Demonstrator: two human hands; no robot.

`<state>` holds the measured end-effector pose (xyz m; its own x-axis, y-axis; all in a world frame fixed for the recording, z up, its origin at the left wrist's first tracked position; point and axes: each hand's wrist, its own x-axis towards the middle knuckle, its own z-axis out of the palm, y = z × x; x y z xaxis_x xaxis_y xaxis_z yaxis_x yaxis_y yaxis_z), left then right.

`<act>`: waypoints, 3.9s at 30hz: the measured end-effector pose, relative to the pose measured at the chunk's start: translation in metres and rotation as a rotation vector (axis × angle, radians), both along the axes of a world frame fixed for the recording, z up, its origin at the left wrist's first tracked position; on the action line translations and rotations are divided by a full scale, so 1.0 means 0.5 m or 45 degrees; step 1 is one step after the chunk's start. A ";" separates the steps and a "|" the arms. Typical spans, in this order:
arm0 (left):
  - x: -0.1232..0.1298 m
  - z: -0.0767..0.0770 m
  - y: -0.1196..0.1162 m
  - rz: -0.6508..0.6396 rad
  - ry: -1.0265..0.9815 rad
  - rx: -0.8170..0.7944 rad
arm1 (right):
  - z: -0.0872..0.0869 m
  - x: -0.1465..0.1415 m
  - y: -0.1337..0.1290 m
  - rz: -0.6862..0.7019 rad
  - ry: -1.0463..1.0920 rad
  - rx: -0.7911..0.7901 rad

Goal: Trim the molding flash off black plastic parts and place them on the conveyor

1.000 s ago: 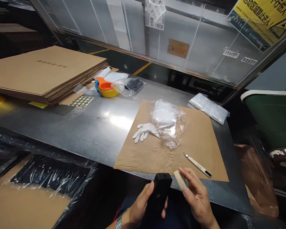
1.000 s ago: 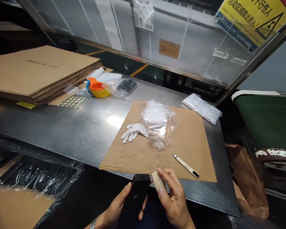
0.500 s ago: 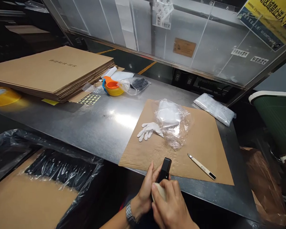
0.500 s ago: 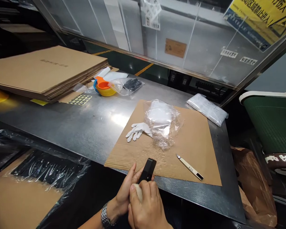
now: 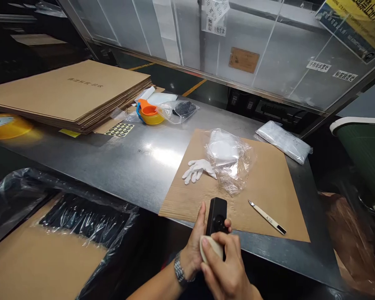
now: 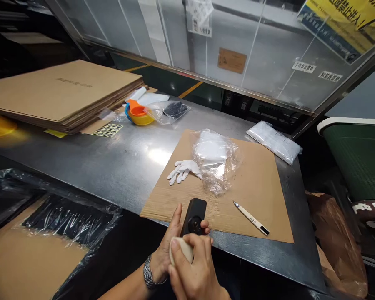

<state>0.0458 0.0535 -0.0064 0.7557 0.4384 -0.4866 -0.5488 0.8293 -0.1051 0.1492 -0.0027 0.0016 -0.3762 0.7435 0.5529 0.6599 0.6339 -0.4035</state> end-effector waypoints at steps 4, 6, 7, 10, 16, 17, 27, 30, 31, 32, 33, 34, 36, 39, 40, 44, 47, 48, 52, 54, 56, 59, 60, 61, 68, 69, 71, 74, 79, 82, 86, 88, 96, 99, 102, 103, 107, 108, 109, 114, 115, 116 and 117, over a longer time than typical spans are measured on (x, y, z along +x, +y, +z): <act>-0.002 -0.003 0.010 0.184 -0.145 -0.120 | -0.027 0.011 -0.027 -0.023 -0.016 0.098; 0.000 -0.007 0.006 0.241 -0.246 -0.186 | -0.038 0.017 -0.036 -0.123 -0.013 0.113; 0.001 -0.010 0.003 0.251 -0.296 -0.212 | -0.043 0.020 -0.040 -0.177 -0.005 0.120; 0.001 -0.016 -0.007 0.279 -0.409 -0.238 | -0.054 0.030 -0.043 -0.231 0.038 0.142; -0.002 -0.027 -0.015 0.128 -0.322 -0.074 | -0.046 0.056 -0.024 -0.089 0.271 0.033; -0.002 -0.028 -0.017 0.104 -0.306 -0.061 | -0.044 0.055 -0.021 -0.039 0.306 0.032; -0.021 -0.044 -0.061 -0.263 -0.187 0.225 | -0.033 0.072 0.026 -0.182 0.525 -0.380; -0.027 -0.046 -0.062 -0.194 -0.012 0.482 | -0.050 0.095 0.071 -0.281 0.604 -0.589; -0.029 -0.044 -0.060 -0.142 0.098 0.598 | -0.066 0.103 0.087 -0.333 0.582 -0.620; -0.031 -0.040 -0.056 -0.097 0.226 0.737 | -0.084 0.112 0.103 -0.388 0.547 -0.627; -0.034 -0.035 -0.052 -0.072 0.353 0.895 | -0.105 0.120 0.119 -0.444 0.512 -0.611; -0.037 -0.030 -0.048 -0.076 0.462 1.061 | -0.125 0.127 0.132 -0.494 0.481 -0.584; -0.046 -0.021 -0.042 -0.113 0.616 1.369 | -0.154 0.136 0.152 -0.560 0.446 -0.519; -0.059 -0.018 -0.039 -0.072 0.802 1.721 | -0.147 0.134 0.152 -0.594 0.418 -0.439; -0.063 -0.020 -0.040 -0.038 0.882 1.820 | -0.130 0.129 0.143 -0.593 0.412 -0.421; -0.066 -0.040 -0.048 0.070 1.353 2.131 | -0.036 0.099 0.085 -0.344 0.506 -0.517; -0.062 -0.048 -0.053 0.123 1.707 2.333 | 0.013 0.080 0.047 -0.086 0.535 -0.592; -0.060 -0.048 -0.054 0.133 1.795 2.396 | 0.021 0.076 0.039 -0.060 0.521 -0.592; -0.057 -0.033 -0.057 0.158 2.045 2.600 | 0.023 0.073 0.027 -0.058 0.528 -0.637; -0.056 -0.022 -0.058 0.182 2.122 2.665 | 0.018 0.075 0.026 -0.049 0.539 -0.650; -0.056 -0.014 -0.059 0.198 2.169 2.703 | 0.014 0.076 0.024 -0.045 0.557 -0.647; -0.055 -0.009 -0.064 0.199 2.219 2.724 | 0.007 0.076 0.020 -0.050 0.618 -0.673; -0.054 -0.010 -0.066 0.197 2.236 2.724 | 0.004 0.076 0.019 -0.051 0.639 -0.688; -0.054 -0.011 -0.068 0.199 2.257 2.723 | 0.001 0.076 0.019 -0.052 0.658 -0.706; -0.047 -0.022 -0.080 0.138 2.314 2.703 | -0.014 0.079 0.019 -0.166 0.754 -0.682; -0.045 -0.022 -0.080 0.131 2.296 2.684 | -0.015 0.080 0.019 -0.180 0.758 -0.681; -0.041 -0.023 -0.079 0.099 2.247 2.627 | -0.016 0.080 0.020 -0.206 0.781 -0.684; -0.042 -0.018 -0.075 -0.047 2.110 2.502 | -0.022 0.080 0.020 -0.246 0.838 -0.674; -0.075 0.008 -0.048 -0.468 1.604 2.051 | -0.025 0.087 0.023 -0.248 0.882 -0.711; -0.092 0.018 -0.028 -0.579 1.145 1.673 | -0.018 0.093 0.026 -0.210 0.946 -0.758; -0.084 0.008 -0.028 -0.566 0.355 1.056 | -0.012 0.098 0.032 -0.131 1.018 -0.856; -0.072 0.001 -0.038 -0.492 0.190 0.846 | -0.013 0.098 0.035 -0.136 1.065 -0.894; -0.049 0.003 -0.063 -0.304 0.295 0.760 | -0.028 0.098 0.036 -0.152 1.272 -0.996; -0.052 0.012 -0.067 -0.298 0.328 0.786 | -0.036 0.097 0.035 -0.121 1.315 -1.022; -0.055 0.031 -0.074 -0.299 0.402 0.794 | -0.042 0.096 0.038 -0.082 1.364 -1.021; -0.056 0.038 -0.077 -0.292 0.435 0.794 | -0.043 0.096 0.039 -0.059 1.373 -1.017; -0.059 0.059 -0.083 -0.274 0.501 0.790 | -0.046 0.093 0.043 0.038 1.398 -0.986; -0.059 0.061 -0.083 -0.279 0.495 0.784 | -0.047 0.092 0.044 0.049 1.409 -0.986; -0.060 0.061 -0.082 -0.288 0.484 0.775 | -0.048 0.090 0.044 0.053 1.423 -0.991; -0.060 0.054 -0.083 -0.294 0.473 0.779 | -0.051 0.085 0.045 0.037 1.468 -1.012; -0.060 0.052 -0.084 -0.285 0.471 0.780 | -0.051 0.084 0.045 0.042 1.462 -1.007; -0.060 0.051 -0.086 -0.274 0.463 0.774 | -0.050 0.084 0.046 0.054 1.450 -1.002; -0.059 0.050 -0.087 -0.262 0.452 0.761 | -0.049 0.083 0.047 0.069 1.438 -1.001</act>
<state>0.0161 0.0098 0.0184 0.6925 0.5720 -0.4396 -0.2922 0.7795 0.5540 0.1908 0.0211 -0.0229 -0.0467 0.9987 0.0195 -0.2809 0.0056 -0.9597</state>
